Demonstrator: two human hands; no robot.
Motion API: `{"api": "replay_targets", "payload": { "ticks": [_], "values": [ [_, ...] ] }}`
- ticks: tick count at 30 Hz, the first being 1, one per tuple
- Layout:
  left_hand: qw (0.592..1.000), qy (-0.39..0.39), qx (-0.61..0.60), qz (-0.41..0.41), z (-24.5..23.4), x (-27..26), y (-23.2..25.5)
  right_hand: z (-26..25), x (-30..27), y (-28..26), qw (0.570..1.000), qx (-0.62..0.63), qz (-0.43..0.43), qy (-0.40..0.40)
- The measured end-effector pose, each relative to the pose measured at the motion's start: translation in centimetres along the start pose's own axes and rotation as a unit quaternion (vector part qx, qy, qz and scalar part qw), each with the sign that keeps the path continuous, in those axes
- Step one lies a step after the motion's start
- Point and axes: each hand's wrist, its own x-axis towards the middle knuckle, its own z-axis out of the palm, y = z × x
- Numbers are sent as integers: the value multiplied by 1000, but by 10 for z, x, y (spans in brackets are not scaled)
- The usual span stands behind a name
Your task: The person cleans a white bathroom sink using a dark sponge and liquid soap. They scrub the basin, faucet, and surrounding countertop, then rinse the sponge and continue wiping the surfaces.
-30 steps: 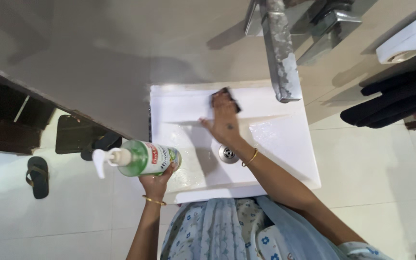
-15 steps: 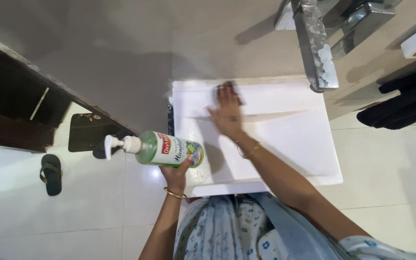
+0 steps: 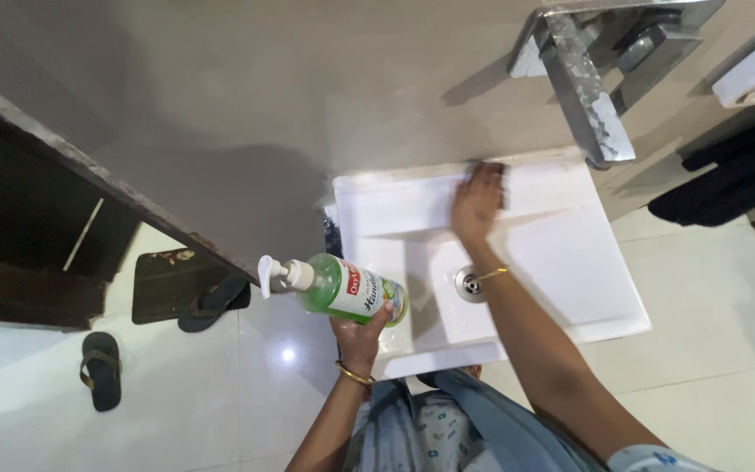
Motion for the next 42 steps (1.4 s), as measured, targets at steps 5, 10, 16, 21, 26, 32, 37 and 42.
{"api": "replay_targets", "payload": {
  "ticks": [5,10,16,21,26,32,37,42],
  "values": [
    [1000,0,-7,-25,-4,-1,1,11,-51,-113,918,150,-287,-229],
    [1000,-19,-3,-4,1,1,6,-26,-32,-63,882,257,-265,-295],
    [1000,-17,1,-9,1,-1,8,-28,8,88,991,-102,20,-79],
    [1000,-8,28,-10,-1,0,2,7,-24,-26,979,-111,-49,-164],
    [999,3,28,-21,1,-1,-4,-17,-53,-125,898,62,-267,-345],
    [999,18,34,-15,0,-2,-12,-55,19,20,964,52,-160,-207],
    [998,21,54,-17,-5,-5,-20,-48,33,73,983,-57,16,-174],
    [998,41,39,-3,-4,-5,-27,-16,-17,-64,975,-2,-75,-208]
  ]
}}
